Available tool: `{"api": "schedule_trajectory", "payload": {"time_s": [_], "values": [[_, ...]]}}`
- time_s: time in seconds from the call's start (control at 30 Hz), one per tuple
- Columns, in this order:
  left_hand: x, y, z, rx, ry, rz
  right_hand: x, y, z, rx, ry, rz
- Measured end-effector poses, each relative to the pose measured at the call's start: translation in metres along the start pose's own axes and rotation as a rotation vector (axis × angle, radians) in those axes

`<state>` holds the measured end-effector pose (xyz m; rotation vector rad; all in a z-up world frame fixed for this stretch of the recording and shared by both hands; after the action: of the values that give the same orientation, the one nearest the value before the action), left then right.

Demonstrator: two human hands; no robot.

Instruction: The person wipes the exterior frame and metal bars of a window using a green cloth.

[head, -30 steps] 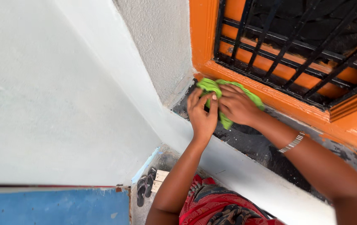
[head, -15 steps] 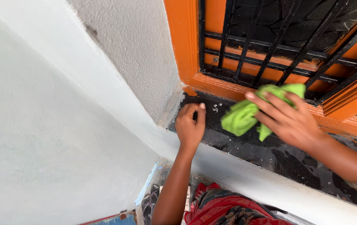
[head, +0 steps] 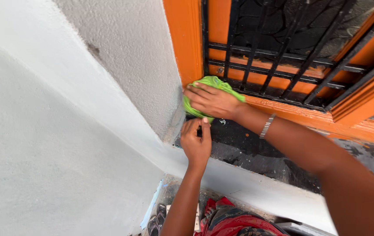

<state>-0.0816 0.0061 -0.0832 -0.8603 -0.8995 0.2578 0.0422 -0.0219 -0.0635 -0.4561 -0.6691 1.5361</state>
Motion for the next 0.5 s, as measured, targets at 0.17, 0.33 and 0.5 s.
{"api": "schedule_trajectory", "payload": {"time_s": [0.17,0.33,0.5], "values": [[-0.003,-0.004,0.000,0.036,-0.008,-0.069,-0.004,0.004,0.013,-0.074,-0.171,-0.025],[0.001,0.009,0.000,0.062,0.062,0.094,-0.033,0.001,0.011,-0.035,-0.092,-0.039],[-0.005,0.014,0.001,0.059,0.046,0.111,-0.095,-0.005,0.020,-0.003,-0.094,-0.094]]}}
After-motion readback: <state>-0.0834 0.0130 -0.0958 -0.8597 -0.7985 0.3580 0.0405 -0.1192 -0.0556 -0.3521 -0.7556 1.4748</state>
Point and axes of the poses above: each hand's wrist, its own x-axis towards the middle knuckle, its own z-axis out of the back of the hand, y = z × x, the point moved 6 cm from there along x, towards the middle knuckle, and after that the axes turned 8 degrees about y, right-handed, at the moved point
